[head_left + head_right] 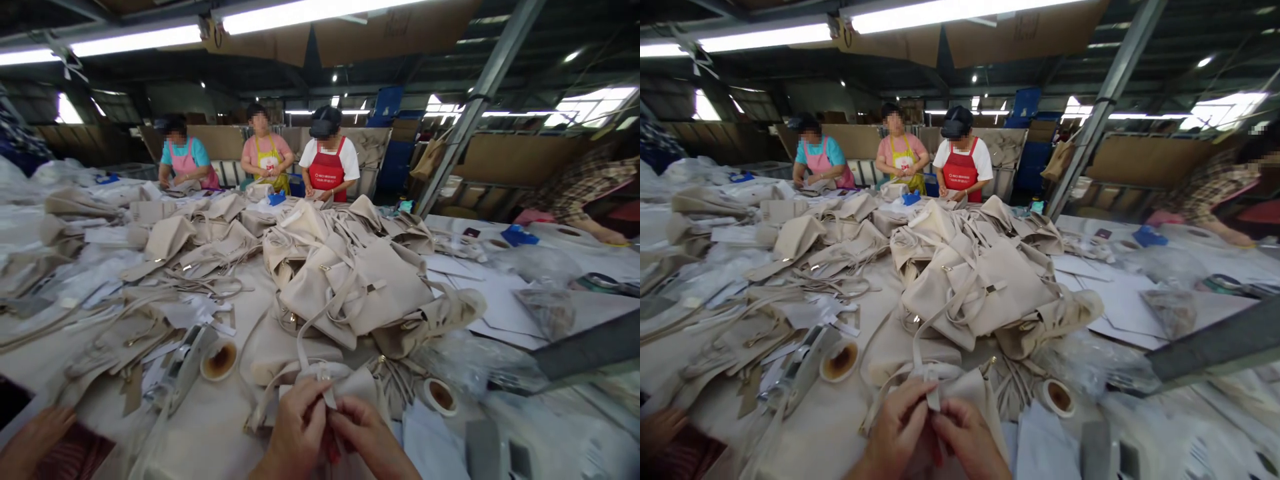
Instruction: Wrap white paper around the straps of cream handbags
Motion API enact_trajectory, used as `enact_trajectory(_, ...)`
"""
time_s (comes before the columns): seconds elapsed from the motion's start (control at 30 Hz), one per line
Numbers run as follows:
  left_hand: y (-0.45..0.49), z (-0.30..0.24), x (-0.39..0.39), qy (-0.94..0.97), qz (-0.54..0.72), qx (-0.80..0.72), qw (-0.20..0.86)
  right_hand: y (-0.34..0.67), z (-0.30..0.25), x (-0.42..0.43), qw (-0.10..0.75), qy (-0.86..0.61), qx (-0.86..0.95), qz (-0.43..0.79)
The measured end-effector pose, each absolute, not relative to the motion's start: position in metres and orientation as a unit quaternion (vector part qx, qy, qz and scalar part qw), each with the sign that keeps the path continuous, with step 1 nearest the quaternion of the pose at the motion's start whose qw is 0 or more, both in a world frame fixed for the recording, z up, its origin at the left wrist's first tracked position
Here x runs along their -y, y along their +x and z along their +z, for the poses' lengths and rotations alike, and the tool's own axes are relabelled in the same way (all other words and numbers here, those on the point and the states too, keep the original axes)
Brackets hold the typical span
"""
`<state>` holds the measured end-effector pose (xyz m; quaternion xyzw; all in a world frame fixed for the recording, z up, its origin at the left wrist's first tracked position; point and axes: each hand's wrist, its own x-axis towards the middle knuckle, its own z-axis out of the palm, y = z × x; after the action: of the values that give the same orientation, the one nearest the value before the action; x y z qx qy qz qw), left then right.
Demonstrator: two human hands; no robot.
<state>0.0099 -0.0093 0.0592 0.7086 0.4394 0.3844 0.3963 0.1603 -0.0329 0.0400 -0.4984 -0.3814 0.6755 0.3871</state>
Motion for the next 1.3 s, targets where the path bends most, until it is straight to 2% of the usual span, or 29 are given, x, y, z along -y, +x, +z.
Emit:
enact_trajectory(0.13, 0.013, 0.061, 0.002, 0.501, 0.406, -0.494, 0.583, 0.165, 0.046, 0.032, 0.376, -0.524, 0.388, 0.658)
enact_trajectory(0.23, 0.015, 0.058, 0.002, 0.363, 0.419, -0.499, 0.666, 0.166, 0.045, 0.029, 0.376, -0.509, 0.371, 0.679)
enact_trajectory(0.37, 0.012, 0.055, 0.009, 0.356, 0.363, -0.518, 0.688, 0.162, 0.039, 0.025, 0.396, -0.495, 0.341, 0.694)
enact_trajectory(0.63, 0.003, 0.059, 0.007, 0.435, 0.281, -0.556, 0.65, 0.151, 0.033, 0.024, 0.479, -0.501, 0.32, 0.646)
enact_trajectory(0.97, 0.007, 0.049, 0.004, 0.436, 0.273, -0.519, 0.682, 0.151, 0.018, 0.029, 0.474, -0.524, 0.331, 0.625)
enact_trajectory(1.07, 0.01, 0.046, 0.004, 0.529, 0.275, -0.511, 0.619, 0.15, 0.016, 0.03, 0.464, -0.524, 0.312, 0.642)
enact_trajectory(1.2, 0.013, 0.045, 0.01, 0.698, 0.247, -0.54, 0.4, 0.15, 0.018, 0.034, 0.467, -0.516, 0.225, 0.682)
enact_trajectory(1.23, 0.013, 0.046, 0.012, 0.713, 0.243, -0.544, 0.37, 0.151, 0.018, 0.036, 0.467, -0.513, 0.211, 0.689)
enact_trajectory(1.3, 0.012, 0.047, 0.013, 0.706, 0.247, -0.548, 0.376, 0.152, 0.014, 0.04, 0.471, -0.49, 0.213, 0.702)
